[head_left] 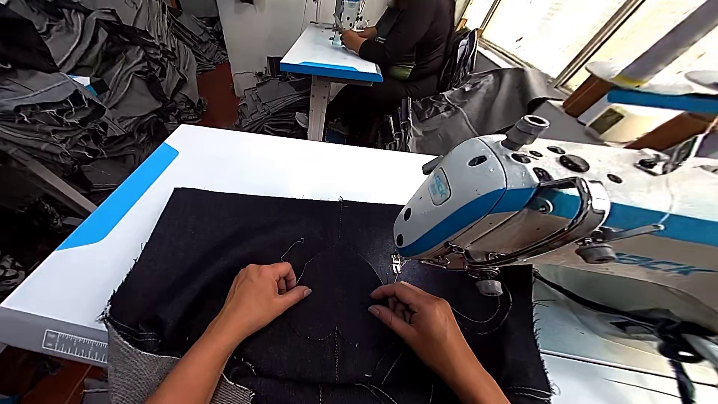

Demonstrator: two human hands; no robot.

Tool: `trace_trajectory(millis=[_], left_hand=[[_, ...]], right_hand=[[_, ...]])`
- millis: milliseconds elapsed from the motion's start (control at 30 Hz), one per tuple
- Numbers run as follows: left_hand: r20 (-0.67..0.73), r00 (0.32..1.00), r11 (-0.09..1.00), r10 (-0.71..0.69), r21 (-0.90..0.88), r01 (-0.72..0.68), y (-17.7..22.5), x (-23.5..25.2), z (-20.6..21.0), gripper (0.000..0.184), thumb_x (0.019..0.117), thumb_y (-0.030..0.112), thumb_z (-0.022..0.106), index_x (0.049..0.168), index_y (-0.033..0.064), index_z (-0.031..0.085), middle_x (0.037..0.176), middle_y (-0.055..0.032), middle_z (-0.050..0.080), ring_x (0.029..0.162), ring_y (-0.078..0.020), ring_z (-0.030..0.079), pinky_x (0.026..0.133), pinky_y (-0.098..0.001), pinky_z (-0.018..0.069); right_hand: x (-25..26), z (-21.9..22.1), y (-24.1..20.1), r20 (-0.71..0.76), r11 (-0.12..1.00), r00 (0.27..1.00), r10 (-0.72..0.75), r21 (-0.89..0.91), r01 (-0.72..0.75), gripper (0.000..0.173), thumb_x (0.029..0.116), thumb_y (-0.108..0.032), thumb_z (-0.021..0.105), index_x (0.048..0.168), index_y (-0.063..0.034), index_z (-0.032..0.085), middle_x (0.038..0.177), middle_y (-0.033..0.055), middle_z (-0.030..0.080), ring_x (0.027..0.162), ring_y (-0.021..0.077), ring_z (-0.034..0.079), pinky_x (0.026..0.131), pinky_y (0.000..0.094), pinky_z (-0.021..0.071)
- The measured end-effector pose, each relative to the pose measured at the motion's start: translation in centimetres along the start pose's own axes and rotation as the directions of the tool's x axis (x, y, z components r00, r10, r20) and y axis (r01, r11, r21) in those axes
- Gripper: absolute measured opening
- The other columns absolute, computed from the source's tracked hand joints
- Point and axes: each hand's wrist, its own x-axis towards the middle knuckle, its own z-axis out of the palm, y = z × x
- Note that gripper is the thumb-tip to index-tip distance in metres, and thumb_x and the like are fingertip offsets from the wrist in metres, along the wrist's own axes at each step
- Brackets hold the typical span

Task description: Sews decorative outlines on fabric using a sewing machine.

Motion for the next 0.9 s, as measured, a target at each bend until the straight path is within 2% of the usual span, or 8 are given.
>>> trace_trajectory(millis=[467,533,600,667,767,900], left_hand=[[0.043,0.999,0.999,-0.021,-0.034,0.022,0.0,0.2,-0.3,0.029,0.0853,0.039,0.082,0.079,0.0143,0.069,0.06,0.0063,0.058,0.057,-0.0086,0.054,0.06,-0.0349,0.0443],[0.034,0.999,0.999,-0.018,-0.041,0.02,0.0,0.2,-0.3,0.028,0.0848,0.038,0.082,0.078,0.0149,0.069,0.059,0.0069,0.057,0.056,-0.0075,0.053,0.059,-0.0337,0.0438],[0.027,0.999,0.999,-0.019,-0.049,0.02,-0.1,0.2,-0.2,0.028,0.0843,0.038,0.083,0.077,0.0152,0.069,0.059,0.0074,0.056,0.055,-0.007,0.052,0.058,-0.0331,0.0431],[0.024,0.999,0.998,-0.024,-0.051,0.025,-0.2,0.3,-0.1,0.028,0.0838,0.038,0.083,0.077,0.0155,0.069,0.059,0.0078,0.056,0.055,-0.0068,0.052,0.058,-0.0328,0.0434],[0.026,0.999,0.999,-0.019,-0.045,0.021,-0.4,0.3,0.0,0.029,0.084,0.041,0.082,0.077,0.0164,0.069,0.058,0.0089,0.055,0.054,-0.0059,0.051,0.058,-0.032,0.0428],[0.039,0.999,0.998,-0.036,-0.047,0.038,-0.4,0.3,-0.1,0.029,0.0845,0.041,0.082,0.077,0.0163,0.069,0.059,0.0085,0.055,0.055,-0.0061,0.051,0.059,-0.0323,0.0428]], right_hand=[[0.0,0.0,0.1,-0.009,0.998,0.998,0.056,-0.005,-0.056,0.028,0.0874,-0.039,0.072,0.099,-0.0138,0.077,0.074,-0.0084,0.062,0.058,-0.0051,0.05,0.053,0.0101,0.0411],[0.0,0.0,0.0,-0.063,0.998,0.996,0.069,-0.01,-0.069,0.027,0.0854,-0.039,0.074,0.095,-0.0147,0.077,0.077,-0.0079,0.063,0.059,-0.0051,0.05,0.053,0.0103,0.0419],[0.1,-0.2,-0.1,-0.172,0.996,0.982,0.083,-0.002,-0.084,0.02,0.0858,-0.033,0.074,0.091,-0.0145,0.077,0.083,-0.0057,0.064,0.059,-0.0047,0.05,0.052,0.0117,0.0417],[0.1,-0.5,-0.1,-0.274,0.993,0.955,0.116,0.021,-0.115,0.016,0.0874,-0.027,0.071,0.092,-0.0131,0.076,0.086,-0.0049,0.066,0.058,-0.005,0.05,0.05,0.0122,0.0423],[0.2,-0.8,-0.1,-0.359,0.989,0.921,0.15,0.062,-0.137,0.015,0.0869,-0.025,0.068,0.092,-0.0121,0.073,0.075,-0.0091,0.065,0.054,-0.0082,0.049,0.048,0.0106,0.0402],[0.0,-1.0,0.0,-0.391,0.989,0.908,0.148,0.051,-0.139,0.014,0.0846,-0.023,0.066,0.09,-0.0107,0.072,0.07,-0.0096,0.063,0.054,-0.0088,0.05,0.049,0.0103,0.041]])
